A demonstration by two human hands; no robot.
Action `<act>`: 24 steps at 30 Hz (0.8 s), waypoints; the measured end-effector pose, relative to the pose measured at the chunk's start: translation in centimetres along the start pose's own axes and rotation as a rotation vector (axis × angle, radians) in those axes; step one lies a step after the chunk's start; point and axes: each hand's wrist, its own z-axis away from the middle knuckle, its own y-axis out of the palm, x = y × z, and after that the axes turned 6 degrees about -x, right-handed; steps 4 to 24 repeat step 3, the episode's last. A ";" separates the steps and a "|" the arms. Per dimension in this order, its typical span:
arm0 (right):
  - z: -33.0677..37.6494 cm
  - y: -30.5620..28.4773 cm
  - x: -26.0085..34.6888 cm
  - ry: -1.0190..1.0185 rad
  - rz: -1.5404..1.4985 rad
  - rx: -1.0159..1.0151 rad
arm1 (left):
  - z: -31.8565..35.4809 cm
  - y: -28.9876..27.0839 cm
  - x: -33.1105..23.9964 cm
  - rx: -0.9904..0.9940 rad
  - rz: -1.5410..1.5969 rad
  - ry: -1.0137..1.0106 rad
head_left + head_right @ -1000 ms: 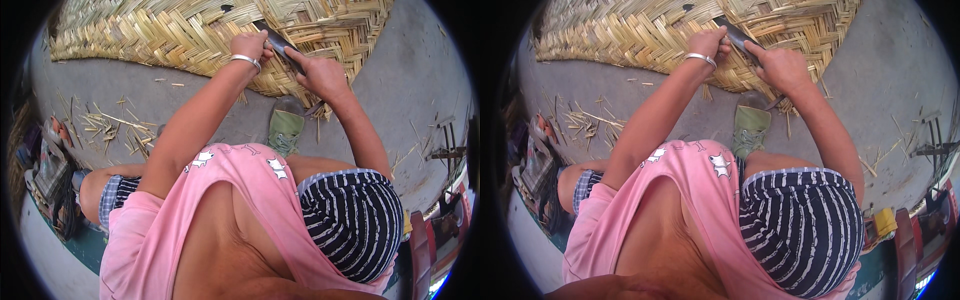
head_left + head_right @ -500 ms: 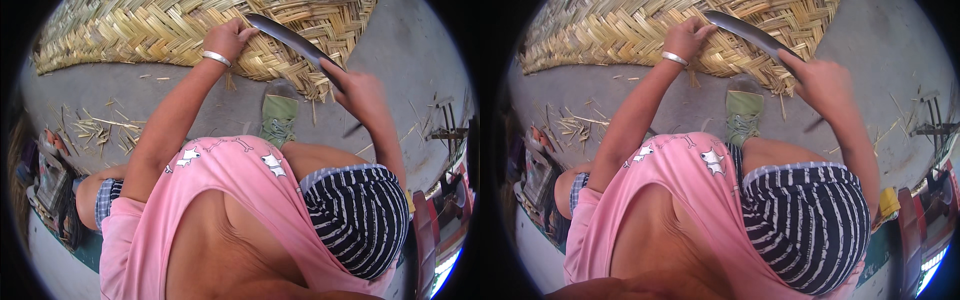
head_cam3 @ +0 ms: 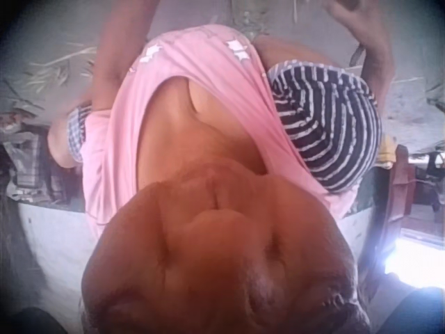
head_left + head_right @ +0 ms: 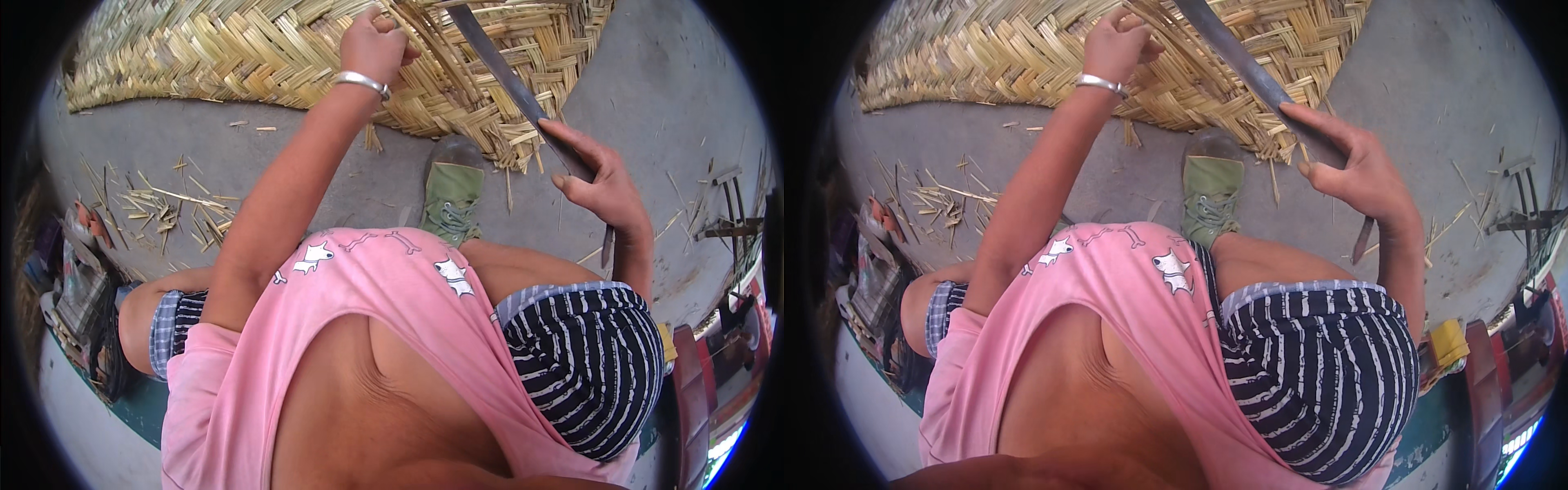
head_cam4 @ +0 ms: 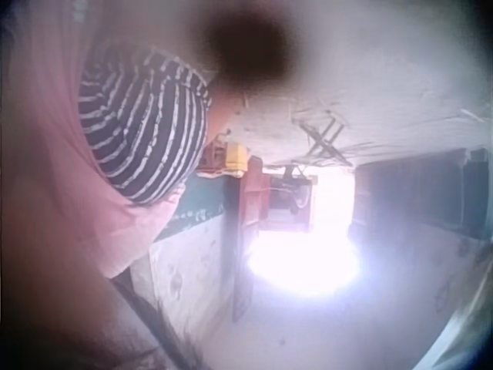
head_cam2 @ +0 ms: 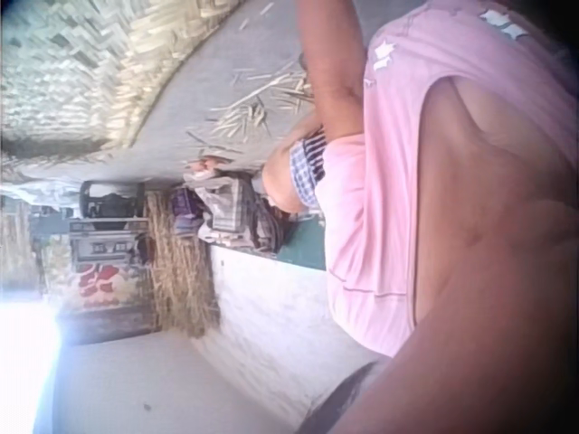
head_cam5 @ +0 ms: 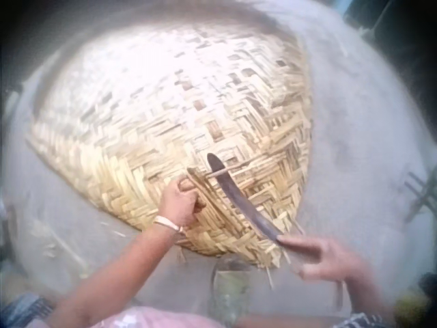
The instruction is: The person uses a curved knife to trim the edges of a large woven mat on the floor. They repeatedly strike and cut protruding fibers along the perimeter, occasionally adjusting the mat's position.
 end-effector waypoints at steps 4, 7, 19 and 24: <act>0.4 -1.0 -1.4 -0.025 -0.134 0.146 | -1.6 0.6 1.0 0.058 0.064 -0.078; 0.4 -1.0 -1.4 -0.025 -0.134 0.146 | -1.6 0.6 1.0 0.058 0.064 -0.078; 0.4 -1.0 -1.4 -0.025 -0.134 0.146 | -1.6 0.6 1.0 0.058 0.064 -0.078; 0.4 -1.0 -1.4 -0.025 -0.134 0.146 | -1.6 0.6 1.0 0.058 0.064 -0.078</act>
